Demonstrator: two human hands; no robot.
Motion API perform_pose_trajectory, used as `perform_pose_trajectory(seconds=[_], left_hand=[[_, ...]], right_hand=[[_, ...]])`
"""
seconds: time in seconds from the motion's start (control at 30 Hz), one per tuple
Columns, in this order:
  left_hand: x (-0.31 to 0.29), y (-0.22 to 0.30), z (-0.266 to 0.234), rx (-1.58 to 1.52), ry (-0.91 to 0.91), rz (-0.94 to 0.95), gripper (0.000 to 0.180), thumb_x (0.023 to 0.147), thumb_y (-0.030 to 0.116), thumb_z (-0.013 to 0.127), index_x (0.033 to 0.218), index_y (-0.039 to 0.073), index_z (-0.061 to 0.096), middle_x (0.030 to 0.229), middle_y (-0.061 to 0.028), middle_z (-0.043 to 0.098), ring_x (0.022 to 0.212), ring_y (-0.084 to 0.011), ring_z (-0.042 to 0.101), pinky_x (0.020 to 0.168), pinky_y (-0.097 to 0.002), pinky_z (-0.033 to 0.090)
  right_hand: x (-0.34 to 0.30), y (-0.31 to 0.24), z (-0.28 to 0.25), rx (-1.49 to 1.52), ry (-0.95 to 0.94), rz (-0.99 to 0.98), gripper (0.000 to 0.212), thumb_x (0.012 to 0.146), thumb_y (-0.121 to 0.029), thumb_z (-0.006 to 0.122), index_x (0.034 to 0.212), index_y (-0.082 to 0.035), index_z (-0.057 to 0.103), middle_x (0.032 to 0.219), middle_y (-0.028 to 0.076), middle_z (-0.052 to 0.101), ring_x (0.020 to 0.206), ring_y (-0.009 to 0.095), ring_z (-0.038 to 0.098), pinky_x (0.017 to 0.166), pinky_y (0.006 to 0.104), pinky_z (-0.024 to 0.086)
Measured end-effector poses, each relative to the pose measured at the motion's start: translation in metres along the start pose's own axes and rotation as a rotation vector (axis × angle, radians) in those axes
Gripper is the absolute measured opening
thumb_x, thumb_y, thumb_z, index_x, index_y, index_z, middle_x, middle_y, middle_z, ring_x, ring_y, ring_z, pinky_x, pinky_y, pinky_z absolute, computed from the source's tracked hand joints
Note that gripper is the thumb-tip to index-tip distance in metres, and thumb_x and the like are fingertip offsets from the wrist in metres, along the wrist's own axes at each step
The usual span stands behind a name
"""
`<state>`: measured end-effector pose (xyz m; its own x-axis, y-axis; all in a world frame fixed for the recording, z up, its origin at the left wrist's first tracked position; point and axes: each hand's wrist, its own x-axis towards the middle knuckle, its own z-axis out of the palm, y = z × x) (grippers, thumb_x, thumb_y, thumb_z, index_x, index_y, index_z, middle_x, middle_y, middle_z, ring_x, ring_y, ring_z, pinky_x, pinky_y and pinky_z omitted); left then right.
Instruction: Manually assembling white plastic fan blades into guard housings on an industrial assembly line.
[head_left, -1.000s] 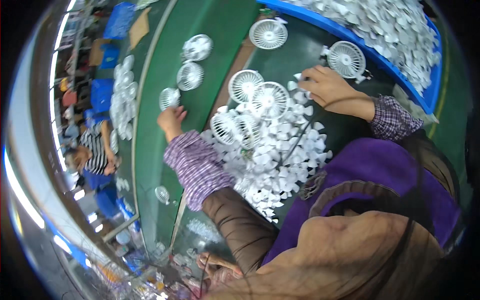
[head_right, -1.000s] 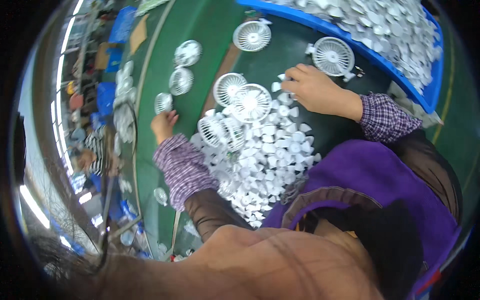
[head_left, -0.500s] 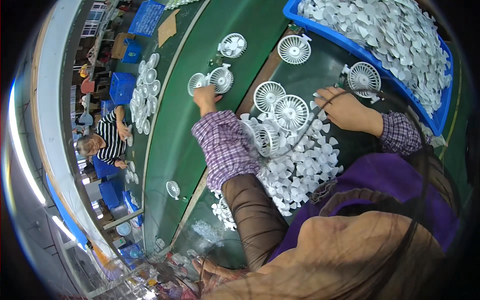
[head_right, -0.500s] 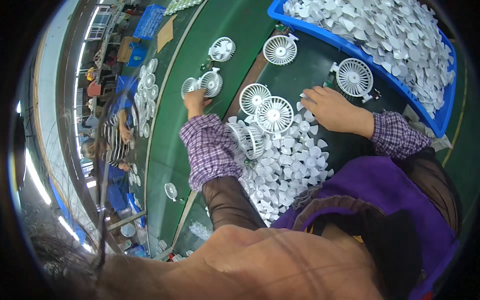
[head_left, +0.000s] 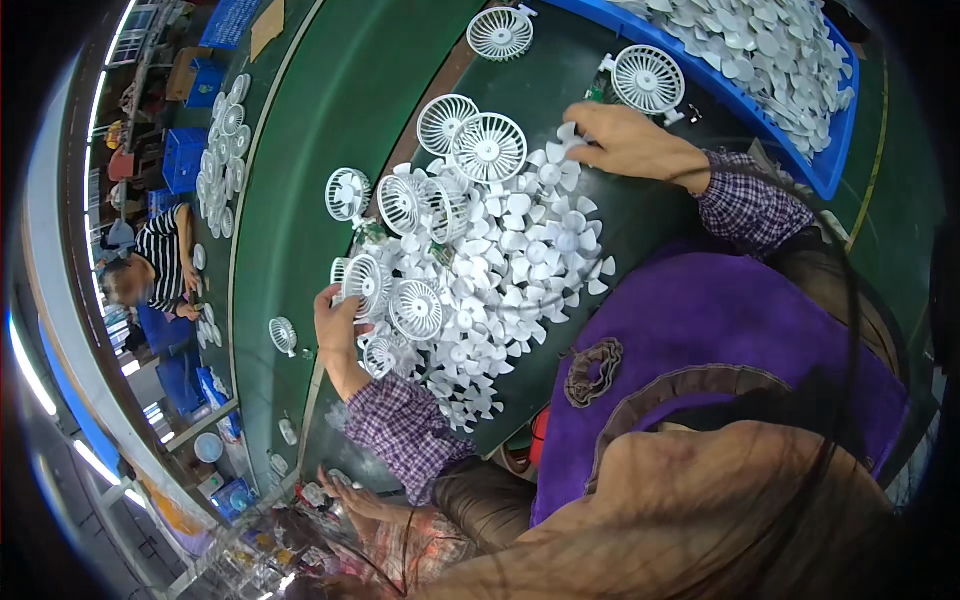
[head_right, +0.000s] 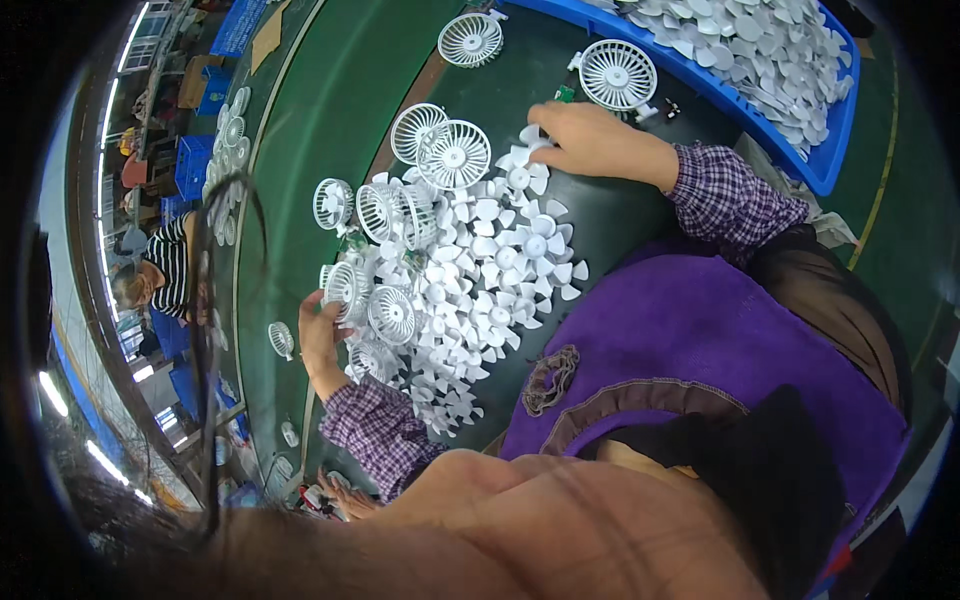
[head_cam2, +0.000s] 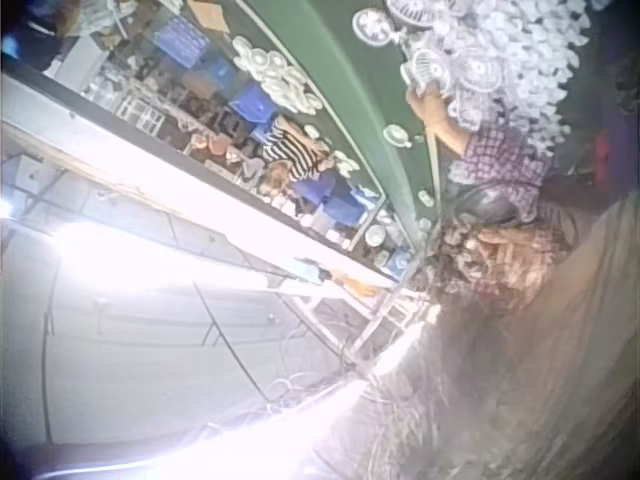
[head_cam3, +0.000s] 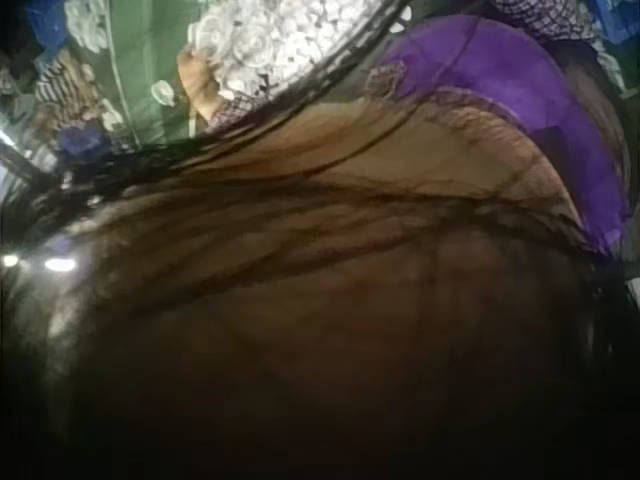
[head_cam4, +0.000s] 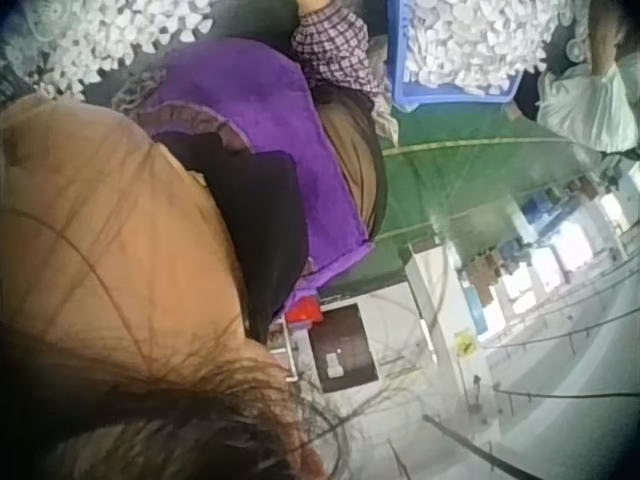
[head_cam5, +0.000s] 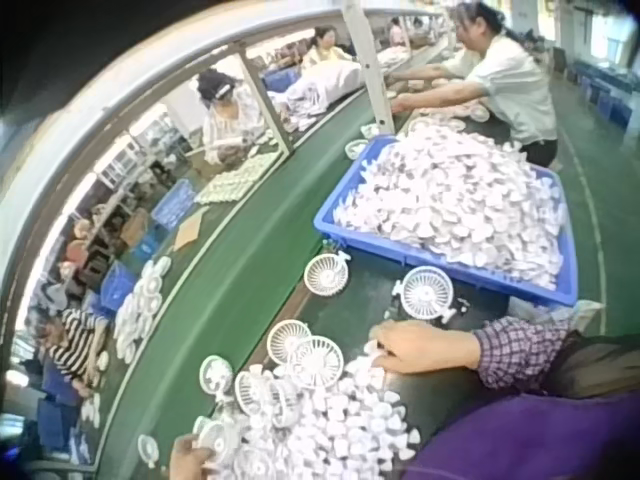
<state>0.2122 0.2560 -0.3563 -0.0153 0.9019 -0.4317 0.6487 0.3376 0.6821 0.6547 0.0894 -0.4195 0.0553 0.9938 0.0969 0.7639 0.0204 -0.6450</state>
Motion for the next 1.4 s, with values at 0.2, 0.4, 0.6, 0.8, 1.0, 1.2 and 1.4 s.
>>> perform_pose_trajectory(seconds=[0.2, 0.4, 0.6, 0.8, 1.0, 1.2, 1.4], left_hand=[[-0.052, -0.027, 0.020, -0.638, 0.084, 0.095, 0.042, 0.075, 0.009, 0.061, 0.116, 0.001, 0.055, 0.100, -0.0102, 0.062, 0.075, -0.0167, 0.063, 0.050, -0.0245, 0.053], [-0.082, -0.014, 0.089, -0.998, -0.105, 0.060, 0.036, 0.081, 0.004, 0.063, 0.116, 0.003, 0.054, 0.099, -0.0063, 0.061, 0.089, -0.0176, 0.061, 0.060, -0.0373, 0.058], [-0.056, 0.005, 0.064, -0.898, -0.177, 0.167, 0.031, 0.087, 0.014, 0.061, 0.114, 0.000, 0.055, 0.101, -0.0089, 0.063, 0.081, -0.0209, 0.065, 0.051, -0.0319, 0.060], [-0.040, 0.026, 0.005, -0.547, -0.071, 0.134, 0.025, 0.085, 0.008, 0.061, 0.105, -0.005, 0.055, 0.091, -0.0118, 0.065, 0.072, -0.0177, 0.066, 0.051, -0.0291, 0.059], [-0.071, 0.001, 0.050, -1.035, -0.160, 0.148, 0.029, 0.086, 0.011, 0.063, 0.112, 0.001, 0.055, 0.106, -0.0126, 0.064, 0.095, -0.0241, 0.065, 0.068, -0.0394, 0.060], [-0.097, 0.035, 0.149, -1.119, -0.211, 0.208, 0.031, 0.085, 0.006, 0.063, 0.114, 0.003, 0.053, 0.104, -0.0105, 0.063, 0.088, -0.0231, 0.066, 0.068, -0.0422, 0.060], [-0.108, 0.048, 0.173, -1.137, -0.245, 0.415, 0.049, 0.076, -0.009, 0.048, 0.125, -0.003, 0.044, 0.111, -0.0100, 0.058, 0.099, -0.0177, 0.058, 0.086, -0.0281, 0.048]], right_hand=[[-0.015, -0.012, -0.007, -0.290, 0.110, -0.189, 0.033, 0.073, -0.007, 0.065, 0.105, -0.003, 0.059, 0.099, 0.013, 0.053, 0.094, 0.029, 0.053, 0.076, 0.0370, 0.046], [-0.003, -0.001, 0.007, -0.468, -0.031, -0.159, 0.022, 0.071, -0.006, 0.059, 0.092, -0.004, 0.065, 0.101, 0.017, 0.056, 0.097, 0.031, 0.053, 0.082, 0.0412, 0.041], [0.008, 0.006, 0.004, -0.482, -0.151, -0.269, 0.023, 0.069, -0.004, 0.059, 0.092, -0.003, 0.065, 0.094, 0.015, 0.057, 0.097, 0.029, 0.052, 0.081, 0.0400, 0.041], [-0.002, -0.004, 0.005, -0.436, -0.065, -0.205, 0.021, 0.065, -0.006, 0.062, 0.085, 0.000, 0.063, 0.088, 0.014, 0.058, 0.092, 0.030, 0.054, 0.078, 0.0388, 0.043], [-0.005, -0.031, -0.030, -0.425, -0.025, -0.220, 0.027, 0.065, -0.009, 0.064, 0.090, 0.000, 0.062, 0.088, 0.014, 0.058, 0.089, 0.029, 0.054, 0.076, 0.0385, 0.044], [0.010, -0.092, -0.049, 0.059, 0.050, -0.500, 0.033, 0.072, -0.012, 0.067, 0.102, -0.001, 0.059, 0.089, 0.012, 0.057, 0.088, 0.030, 0.054, 0.074, 0.0380, 0.046], [0.022, -0.119, 0.000, 0.042, 0.177, -0.727, 0.038, 0.070, -0.013, 0.071, 0.102, 0.001, 0.058, 0.090, 0.011, 0.054, 0.088, 0.028, 0.052, 0.076, 0.0363, 0.044]])
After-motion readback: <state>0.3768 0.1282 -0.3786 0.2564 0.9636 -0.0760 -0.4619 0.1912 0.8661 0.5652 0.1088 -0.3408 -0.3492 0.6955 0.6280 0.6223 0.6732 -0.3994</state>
